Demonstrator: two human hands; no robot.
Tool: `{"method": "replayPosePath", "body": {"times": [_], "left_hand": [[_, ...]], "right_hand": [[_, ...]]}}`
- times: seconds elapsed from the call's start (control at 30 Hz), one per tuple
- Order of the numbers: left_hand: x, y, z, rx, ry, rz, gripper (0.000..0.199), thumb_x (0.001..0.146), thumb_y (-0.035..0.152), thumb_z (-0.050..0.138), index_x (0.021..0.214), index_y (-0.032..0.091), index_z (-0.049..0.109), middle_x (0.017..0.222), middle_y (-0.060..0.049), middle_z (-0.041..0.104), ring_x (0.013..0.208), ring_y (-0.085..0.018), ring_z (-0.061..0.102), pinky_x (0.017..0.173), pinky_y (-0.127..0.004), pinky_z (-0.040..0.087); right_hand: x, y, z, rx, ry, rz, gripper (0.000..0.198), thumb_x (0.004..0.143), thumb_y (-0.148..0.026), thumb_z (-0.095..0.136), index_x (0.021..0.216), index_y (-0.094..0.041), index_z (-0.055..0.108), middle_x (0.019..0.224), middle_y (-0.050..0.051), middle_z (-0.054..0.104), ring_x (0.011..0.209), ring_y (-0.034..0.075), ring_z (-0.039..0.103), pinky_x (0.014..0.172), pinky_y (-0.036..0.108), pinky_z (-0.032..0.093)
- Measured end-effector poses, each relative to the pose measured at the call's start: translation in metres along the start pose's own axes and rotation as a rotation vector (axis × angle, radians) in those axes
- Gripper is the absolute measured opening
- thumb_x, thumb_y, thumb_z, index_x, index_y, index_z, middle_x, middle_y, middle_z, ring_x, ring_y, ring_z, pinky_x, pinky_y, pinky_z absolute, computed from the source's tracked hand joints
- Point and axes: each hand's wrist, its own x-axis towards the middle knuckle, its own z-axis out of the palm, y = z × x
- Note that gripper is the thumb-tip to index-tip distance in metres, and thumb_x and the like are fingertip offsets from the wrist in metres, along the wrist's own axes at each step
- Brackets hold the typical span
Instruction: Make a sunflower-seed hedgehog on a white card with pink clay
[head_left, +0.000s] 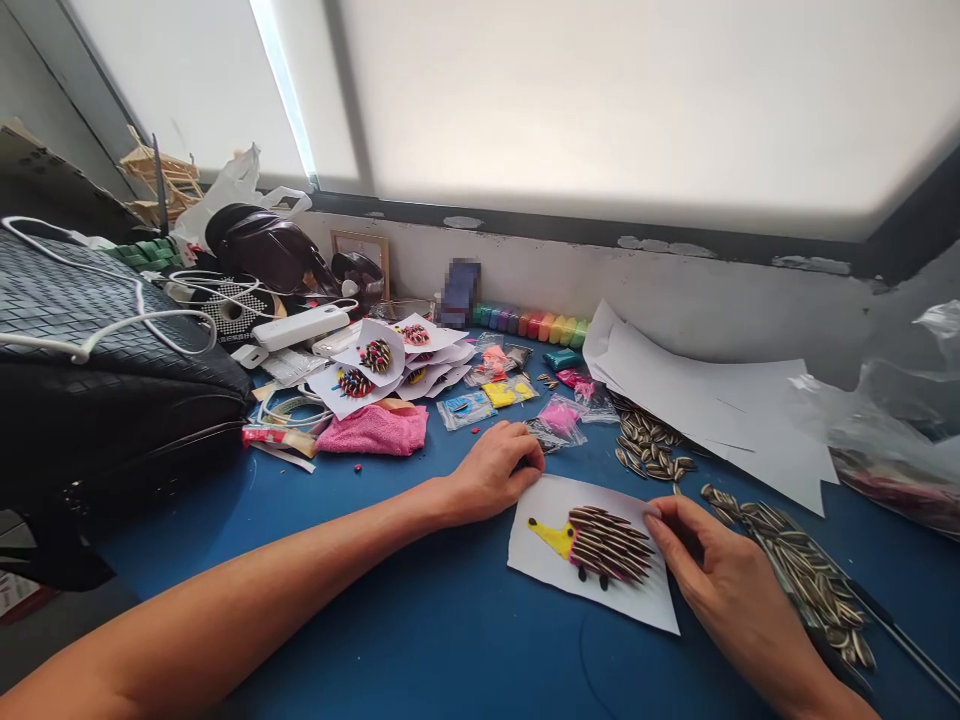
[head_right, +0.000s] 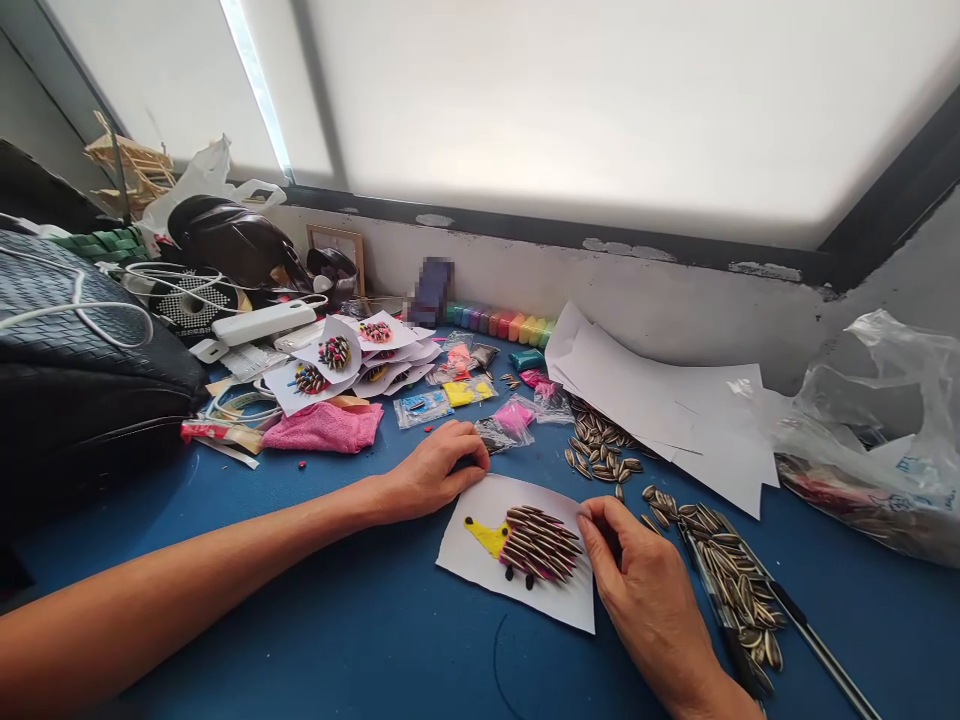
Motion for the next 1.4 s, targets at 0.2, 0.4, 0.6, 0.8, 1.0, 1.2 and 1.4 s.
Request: {"method": "replayPosePath", "body": {"times": [0.2, 0.4, 0.6, 0.8, 1.0, 1.2, 1.4], "left_hand": [[-0.001, 0.002, 0.000, 0.015, 0.019, 0.021, 0.011, 0.084, 0.007, 0.058, 0.087, 0.016, 0.063, 0.092, -0.005, 0.061, 0.089, -0.020, 0.051, 0.081, -0.032, 0.043], [-0.002, 0.002, 0.002, -0.002, 0.053, 0.027, 0.013, 0.081, 0.006, 0.058, 0.086, 0.017, 0.063, 0.090, -0.005, 0.062, 0.087, -0.020, 0.053, 0.081, -0.032, 0.045], [0.005, 0.002, -0.009, -0.011, 0.187, -0.021, 0.030, 0.084, 0.002, 0.050, 0.111, 0.014, 0.055, 0.112, -0.009, 0.060, 0.098, -0.017, 0.058, 0.090, -0.028, 0.048], [0.021, -0.005, -0.008, 0.069, 0.170, -0.084, 0.036, 0.085, 0.014, 0.059, 0.120, 0.017, 0.055, 0.124, -0.012, 0.061, 0.119, -0.027, 0.055, 0.105, -0.042, 0.042], [0.035, -0.007, -0.007, 0.106, 0.159, -0.122, 0.027, 0.079, 0.014, 0.068, 0.104, 0.016, 0.060, 0.095, -0.006, 0.068, 0.094, -0.023, 0.063, 0.086, -0.035, 0.050], [0.074, -0.015, -0.028, 0.155, 0.244, -0.180, 0.027, 0.087, 0.012, 0.053, 0.114, 0.017, 0.052, 0.088, -0.002, 0.065, 0.081, -0.016, 0.062, 0.075, -0.028, 0.049], [0.093, -0.014, -0.018, 0.314, 0.203, -0.127, 0.032, 0.081, 0.003, 0.050, 0.110, 0.014, 0.058, 0.115, -0.013, 0.061, 0.109, -0.025, 0.057, 0.094, -0.039, 0.046]], "right_hand": [[-0.002, 0.004, 0.006, -0.043, 0.002, 0.011, 0.033, 0.089, -0.054, 0.042, 0.081, -0.027, 0.058, 0.064, -0.001, 0.063, 0.051, 0.016, 0.055, 0.047, 0.026, 0.042], [-0.003, 0.008, 0.009, -0.079, 0.050, 0.007, 0.034, 0.090, -0.053, 0.039, 0.083, -0.027, 0.060, 0.070, 0.000, 0.068, 0.057, 0.018, 0.063, 0.052, 0.028, 0.046], [-0.001, 0.009, 0.008, -0.061, 0.094, 0.001, 0.035, 0.087, -0.053, 0.042, 0.087, -0.027, 0.064, 0.070, 0.001, 0.071, 0.055, 0.019, 0.065, 0.046, 0.027, 0.047], [0.002, 0.009, 0.006, -0.023, 0.188, -0.023, 0.030, 0.083, -0.051, 0.046, 0.080, -0.026, 0.063, 0.070, 0.002, 0.072, 0.057, 0.019, 0.068, 0.049, 0.026, 0.051], [0.001, 0.010, 0.007, -0.023, 0.152, -0.008, 0.033, 0.083, -0.052, 0.046, 0.083, -0.025, 0.065, 0.067, 0.002, 0.071, 0.051, 0.019, 0.064, 0.042, 0.027, 0.047], [-0.001, 0.010, 0.008, 0.012, 0.063, 0.039, 0.038, 0.084, -0.056, 0.044, 0.088, -0.025, 0.065, 0.069, 0.003, 0.071, 0.043, 0.018, 0.058, 0.036, 0.028, 0.043], [0.001, 0.011, 0.008, 0.049, 0.047, 0.038, 0.035, 0.086, -0.055, 0.045, 0.087, -0.025, 0.064, 0.071, 0.003, 0.072, 0.049, 0.018, 0.062, 0.038, 0.025, 0.046]]}}
